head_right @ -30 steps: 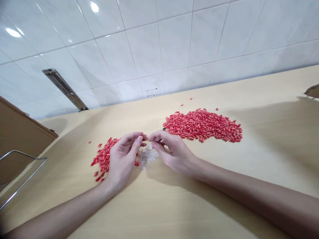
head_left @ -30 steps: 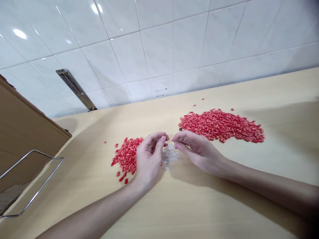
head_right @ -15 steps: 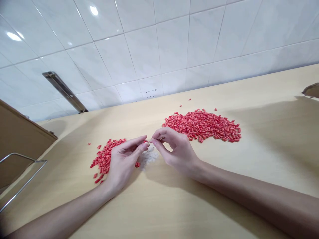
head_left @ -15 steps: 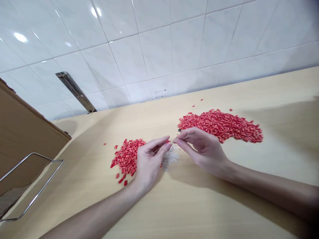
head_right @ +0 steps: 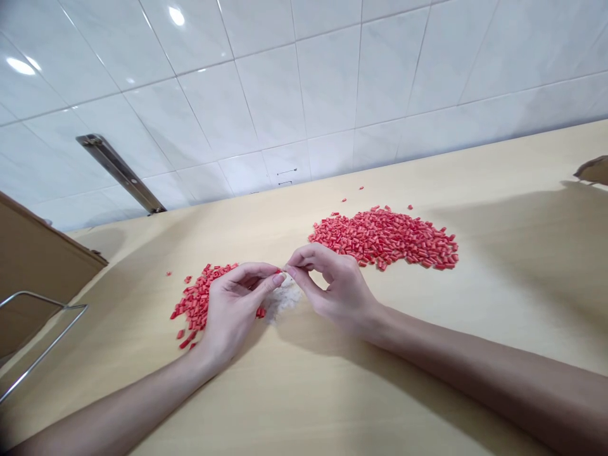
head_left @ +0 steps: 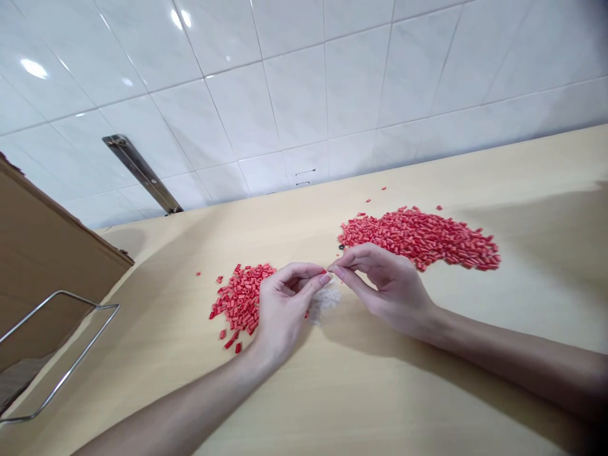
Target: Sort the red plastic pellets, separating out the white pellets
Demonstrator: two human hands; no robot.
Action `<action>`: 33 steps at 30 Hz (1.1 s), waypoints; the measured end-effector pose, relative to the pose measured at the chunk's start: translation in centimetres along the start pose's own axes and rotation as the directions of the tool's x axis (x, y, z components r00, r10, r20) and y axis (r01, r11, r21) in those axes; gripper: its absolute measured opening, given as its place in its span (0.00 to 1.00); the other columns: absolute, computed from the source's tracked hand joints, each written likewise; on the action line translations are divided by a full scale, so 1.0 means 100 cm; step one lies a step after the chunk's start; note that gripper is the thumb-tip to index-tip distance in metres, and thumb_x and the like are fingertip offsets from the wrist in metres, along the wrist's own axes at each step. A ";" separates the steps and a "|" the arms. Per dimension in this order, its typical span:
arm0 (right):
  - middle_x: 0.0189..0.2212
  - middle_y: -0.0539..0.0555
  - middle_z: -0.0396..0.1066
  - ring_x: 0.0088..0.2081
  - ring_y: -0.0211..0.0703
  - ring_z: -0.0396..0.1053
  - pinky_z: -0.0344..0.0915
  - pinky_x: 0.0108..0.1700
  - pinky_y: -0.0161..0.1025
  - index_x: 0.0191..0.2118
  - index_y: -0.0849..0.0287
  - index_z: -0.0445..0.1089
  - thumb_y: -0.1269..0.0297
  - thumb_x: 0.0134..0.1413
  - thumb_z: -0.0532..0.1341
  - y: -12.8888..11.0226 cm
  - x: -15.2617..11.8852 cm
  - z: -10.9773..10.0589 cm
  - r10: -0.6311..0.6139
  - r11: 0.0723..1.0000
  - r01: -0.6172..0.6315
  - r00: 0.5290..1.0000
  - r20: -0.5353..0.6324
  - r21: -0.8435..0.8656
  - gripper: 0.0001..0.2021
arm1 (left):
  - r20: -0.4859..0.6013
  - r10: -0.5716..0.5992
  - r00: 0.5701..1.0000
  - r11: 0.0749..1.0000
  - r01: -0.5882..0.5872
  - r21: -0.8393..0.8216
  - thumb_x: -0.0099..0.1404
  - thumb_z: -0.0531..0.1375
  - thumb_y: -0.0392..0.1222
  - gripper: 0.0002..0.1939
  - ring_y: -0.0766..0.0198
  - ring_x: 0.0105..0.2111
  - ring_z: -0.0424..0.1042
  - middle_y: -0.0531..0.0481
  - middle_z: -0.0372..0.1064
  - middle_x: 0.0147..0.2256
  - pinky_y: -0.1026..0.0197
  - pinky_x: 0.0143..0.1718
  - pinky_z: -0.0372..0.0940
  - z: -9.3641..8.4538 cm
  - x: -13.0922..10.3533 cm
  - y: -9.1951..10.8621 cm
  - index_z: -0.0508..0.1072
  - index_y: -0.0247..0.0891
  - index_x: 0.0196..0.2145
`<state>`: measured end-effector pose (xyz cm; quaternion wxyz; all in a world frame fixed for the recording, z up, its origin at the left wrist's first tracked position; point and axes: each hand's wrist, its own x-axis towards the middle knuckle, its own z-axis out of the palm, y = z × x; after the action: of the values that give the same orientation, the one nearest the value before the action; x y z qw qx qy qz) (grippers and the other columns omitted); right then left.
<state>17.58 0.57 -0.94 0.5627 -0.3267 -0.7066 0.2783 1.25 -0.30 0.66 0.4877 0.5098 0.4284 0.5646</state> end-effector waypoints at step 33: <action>0.37 0.54 0.78 0.37 0.44 0.76 0.75 0.40 0.43 0.41 0.56 0.71 0.77 0.52 0.64 -0.003 -0.003 0.001 -0.110 0.988 0.102 0.992 -0.069 -0.112 0.11 | 0.021 0.017 1.000 1.000 -0.017 0.015 0.58 0.68 0.39 0.06 0.67 0.31 0.75 0.48 0.78 0.31 0.67 0.36 0.71 -0.002 0.000 -0.002 0.79 0.35 0.34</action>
<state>17.44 0.17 -0.93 0.5843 -0.3290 -0.7153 0.1968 1.12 -0.30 0.44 0.4835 0.5229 0.4231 0.5602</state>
